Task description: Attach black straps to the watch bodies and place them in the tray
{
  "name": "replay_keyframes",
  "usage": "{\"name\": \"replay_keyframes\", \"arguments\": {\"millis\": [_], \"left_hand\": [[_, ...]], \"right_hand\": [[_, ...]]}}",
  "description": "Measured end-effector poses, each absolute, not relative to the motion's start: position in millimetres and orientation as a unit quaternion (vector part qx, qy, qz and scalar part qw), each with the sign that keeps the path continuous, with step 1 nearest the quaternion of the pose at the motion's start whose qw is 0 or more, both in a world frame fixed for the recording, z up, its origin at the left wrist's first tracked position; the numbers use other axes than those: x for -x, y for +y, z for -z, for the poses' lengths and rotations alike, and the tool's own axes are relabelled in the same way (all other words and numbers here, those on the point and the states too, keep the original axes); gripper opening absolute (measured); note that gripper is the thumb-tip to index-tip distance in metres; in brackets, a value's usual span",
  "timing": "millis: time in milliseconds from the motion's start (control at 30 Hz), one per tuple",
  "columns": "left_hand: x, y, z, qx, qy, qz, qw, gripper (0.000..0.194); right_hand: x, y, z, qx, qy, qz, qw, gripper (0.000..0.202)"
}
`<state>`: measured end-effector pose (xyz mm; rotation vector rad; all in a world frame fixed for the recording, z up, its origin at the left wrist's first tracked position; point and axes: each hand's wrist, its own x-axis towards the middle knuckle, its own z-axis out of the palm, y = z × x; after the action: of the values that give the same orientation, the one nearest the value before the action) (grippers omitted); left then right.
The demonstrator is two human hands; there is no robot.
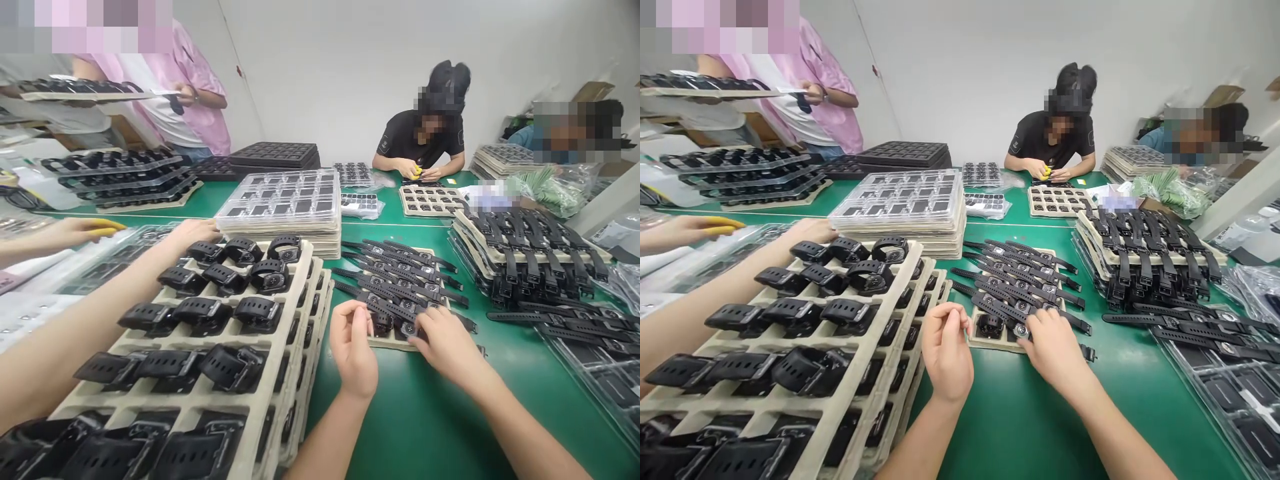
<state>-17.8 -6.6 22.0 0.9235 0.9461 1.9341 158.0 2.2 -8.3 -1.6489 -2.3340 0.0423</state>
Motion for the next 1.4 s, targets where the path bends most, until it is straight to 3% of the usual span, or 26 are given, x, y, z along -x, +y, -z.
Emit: {"name": "replay_keyframes", "arguments": {"millis": [100,233,467,600,700,833,933,1067,1100,1200,1267,1400], "left_hand": [[16.9,-6.3,-20.2,-0.389,0.388,-0.743,0.382,0.016],[15.9,-3.6,-13.8,-0.444,0.423,-0.718,0.33,0.016],[15.6,2.3,-11.9,-0.652,0.443,-0.602,0.131,0.012],[11.8,-1.4,-22.8,-0.707,0.42,-0.567,0.048,0.028],[6.0,-6.0,-36.4,-0.728,0.393,-0.544,0.14,0.033],[-6.5,-8.4,-48.2,-0.673,0.316,-0.449,0.496,0.034],[-13.8,-6.9,-45.6,-0.557,0.284,-0.411,0.663,0.041],[-16.7,-2.7,-35.8,-0.422,0.303,-0.472,0.712,0.039],[-17.1,-1.6,-33.9,-0.38,0.303,-0.499,0.718,0.038],[-19.5,0.2,-30.7,-0.283,0.286,-0.546,0.735,0.038],[-21.0,-0.3,-29.8,-0.271,0.276,-0.55,0.74,0.038],[-19.4,-3.6,-27.9,-0.325,0.272,-0.519,0.743,0.037]], "right_hand": [[-174.0,-12.7,20.8,0.615,-0.784,0.042,0.067,0.022],[-174.4,-15.9,23.6,0.612,-0.788,0.03,0.067,0.029],[-186.5,-7.1,-29.5,0.498,-0.846,0.106,0.158,0.039],[-205.5,-7.0,-66.6,0.439,-0.844,0.154,0.266,0.036],[-215.8,-7.2,-81.4,0.407,-0.837,0.125,0.345,0.034],[-213.0,-4.6,-83.5,0.369,-0.839,0.03,0.398,0.031],[-205.5,-11.3,-79.5,0.375,-0.824,-0.005,0.425,0.036],[-192.8,-49.6,-68.1,0.4,-0.731,-0.078,0.548,0.034],[-187.1,-61.9,-62.2,0.391,-0.735,-0.164,0.529,0.03],[-164.1,-89.7,-34.1,0.353,-0.751,-0.447,0.334,0.015],[-150.4,-93.8,-10.6,0.351,-0.661,-0.603,0.276,0.023],[-150.4,-69.6,13.2,0.432,-0.388,-0.646,0.495,0.049]]}}
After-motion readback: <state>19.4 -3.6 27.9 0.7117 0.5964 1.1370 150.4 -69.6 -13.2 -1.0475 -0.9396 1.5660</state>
